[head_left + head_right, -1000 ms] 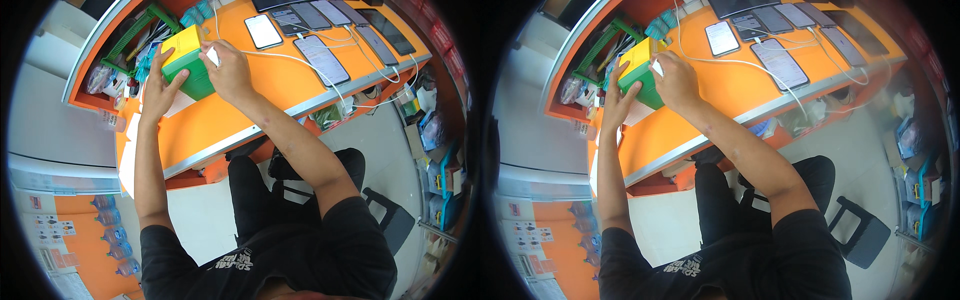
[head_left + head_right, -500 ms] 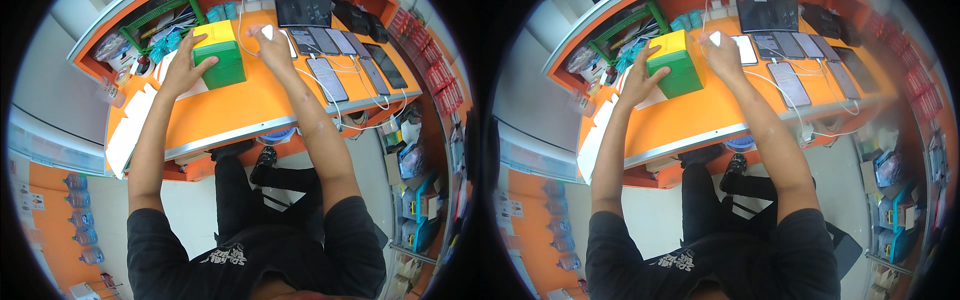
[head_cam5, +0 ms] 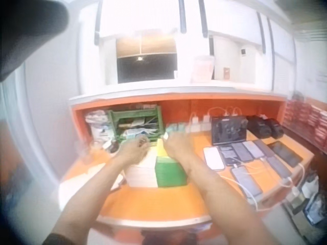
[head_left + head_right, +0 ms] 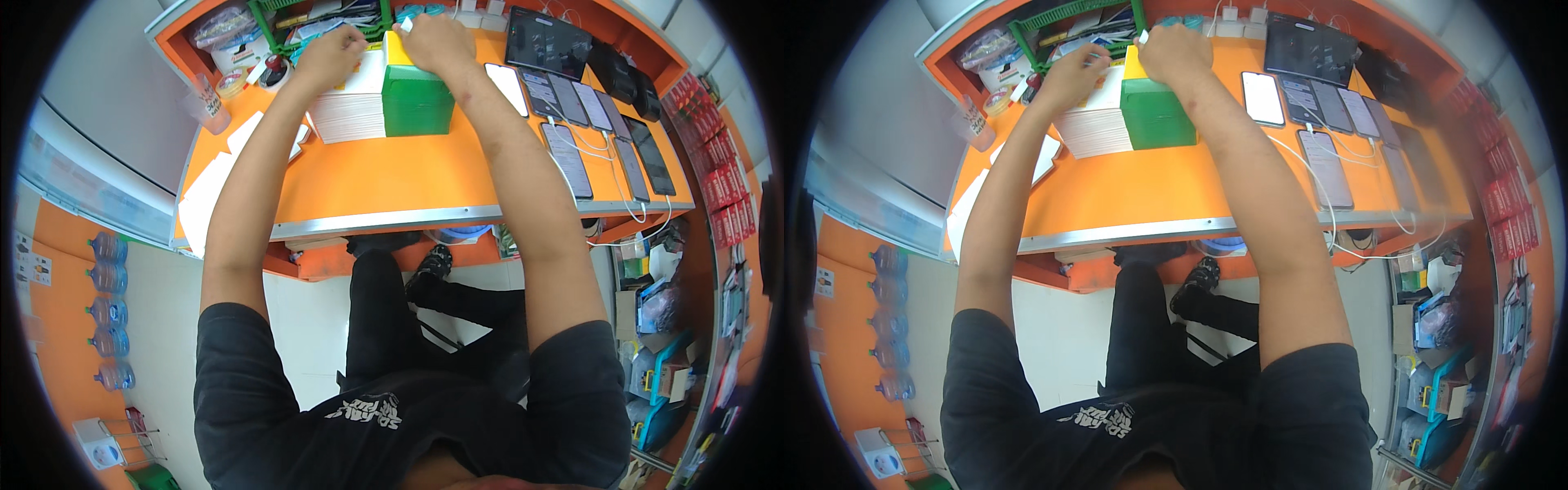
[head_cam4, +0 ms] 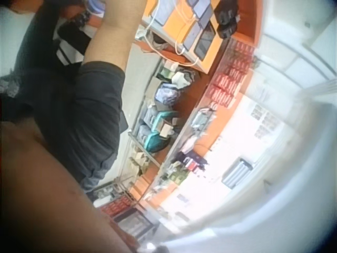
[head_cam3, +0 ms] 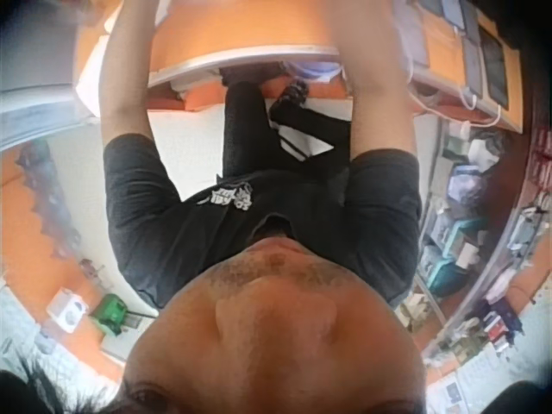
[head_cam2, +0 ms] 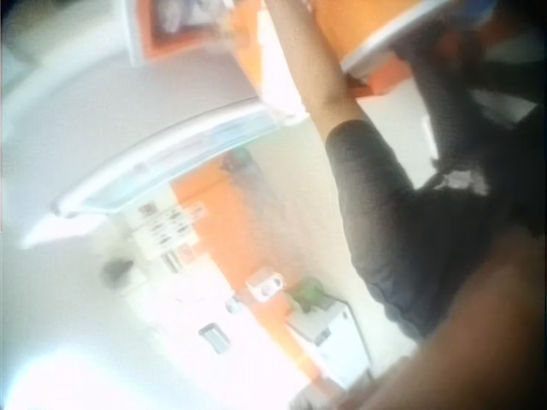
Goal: The person sits on the floor and assembles small, colorful cardboard boxes by hand. They fold the flaps and secure them with small white adhesive tabs, stacking the finished boxes on a nearby orange counter.
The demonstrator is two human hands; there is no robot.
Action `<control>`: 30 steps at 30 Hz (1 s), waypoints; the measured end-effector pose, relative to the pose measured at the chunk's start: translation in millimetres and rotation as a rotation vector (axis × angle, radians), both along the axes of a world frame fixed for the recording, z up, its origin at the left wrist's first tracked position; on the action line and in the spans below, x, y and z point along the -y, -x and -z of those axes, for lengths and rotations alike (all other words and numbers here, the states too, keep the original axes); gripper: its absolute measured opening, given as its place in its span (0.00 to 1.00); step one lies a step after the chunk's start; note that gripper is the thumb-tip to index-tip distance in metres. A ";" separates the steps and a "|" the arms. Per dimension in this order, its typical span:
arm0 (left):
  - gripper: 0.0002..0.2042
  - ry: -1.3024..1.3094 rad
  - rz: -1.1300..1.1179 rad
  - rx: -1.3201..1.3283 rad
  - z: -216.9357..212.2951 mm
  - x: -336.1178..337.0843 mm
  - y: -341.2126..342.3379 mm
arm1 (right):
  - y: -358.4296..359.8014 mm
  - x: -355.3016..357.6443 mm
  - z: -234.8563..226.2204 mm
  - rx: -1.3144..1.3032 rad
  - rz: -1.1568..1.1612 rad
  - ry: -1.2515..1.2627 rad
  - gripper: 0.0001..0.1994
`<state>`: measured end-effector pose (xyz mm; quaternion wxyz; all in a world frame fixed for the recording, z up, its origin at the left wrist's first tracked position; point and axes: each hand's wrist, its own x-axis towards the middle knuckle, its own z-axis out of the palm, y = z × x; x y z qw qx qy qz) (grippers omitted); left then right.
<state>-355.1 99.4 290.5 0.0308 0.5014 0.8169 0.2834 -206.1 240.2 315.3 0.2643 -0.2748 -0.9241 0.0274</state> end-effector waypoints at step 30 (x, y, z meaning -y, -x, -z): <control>0.17 -0.880 0.050 0.247 7.4 29.2 -7.7 | -280.8 148.8 169.4 -0.687 -0.079 1.392 0.18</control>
